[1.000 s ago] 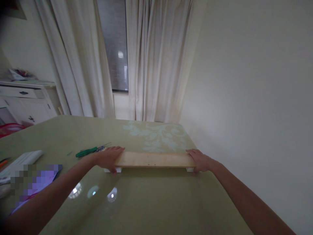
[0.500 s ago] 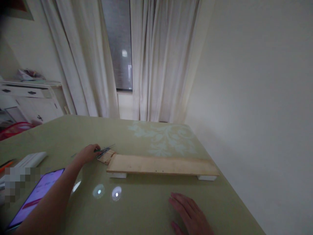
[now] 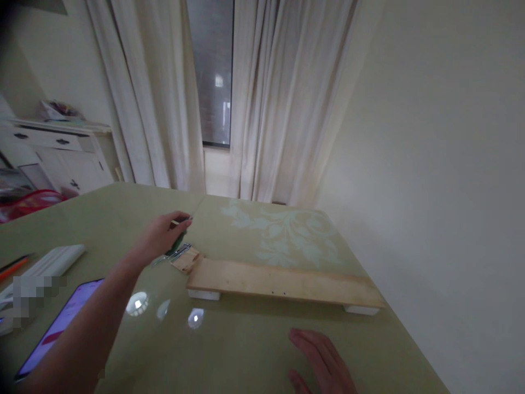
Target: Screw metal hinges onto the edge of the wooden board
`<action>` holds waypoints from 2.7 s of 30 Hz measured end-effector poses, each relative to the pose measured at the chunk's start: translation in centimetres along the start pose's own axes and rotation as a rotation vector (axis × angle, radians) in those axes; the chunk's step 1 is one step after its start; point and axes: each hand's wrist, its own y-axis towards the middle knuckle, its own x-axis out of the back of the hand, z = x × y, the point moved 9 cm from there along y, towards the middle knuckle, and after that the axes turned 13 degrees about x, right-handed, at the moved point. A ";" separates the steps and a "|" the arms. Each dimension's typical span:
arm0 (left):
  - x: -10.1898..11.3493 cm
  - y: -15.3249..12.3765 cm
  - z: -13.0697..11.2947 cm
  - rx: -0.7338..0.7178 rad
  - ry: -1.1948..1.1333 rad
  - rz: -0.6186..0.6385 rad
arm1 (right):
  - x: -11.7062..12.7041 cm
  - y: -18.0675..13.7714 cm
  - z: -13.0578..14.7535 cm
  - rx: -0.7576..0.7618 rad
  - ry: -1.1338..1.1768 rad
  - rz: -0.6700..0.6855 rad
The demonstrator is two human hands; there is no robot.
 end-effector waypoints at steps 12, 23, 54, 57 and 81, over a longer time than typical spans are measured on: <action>-6.6 -6.9 -9.9 -0.191 -0.541 0.357 | -0.7 23.2 3.2 -0.150 0.396 0.107; -2.7 3.4 12.6 0.307 0.400 0.097 | -2.5 23.2 -10.8 -0.414 -0.205 0.451; -2.5 -6.8 -8.8 -0.249 -0.484 0.317 | 6.1 22.9 0.6 -0.167 0.424 0.014; -4.9 -11.5 -14.0 -0.277 -0.669 0.447 | 7.0 22.2 1.7 -0.143 0.683 -0.103; -13.6 -23.3 -11.1 -0.832 -0.435 -0.091 | 2.6 9.7 2.5 0.179 0.123 -0.297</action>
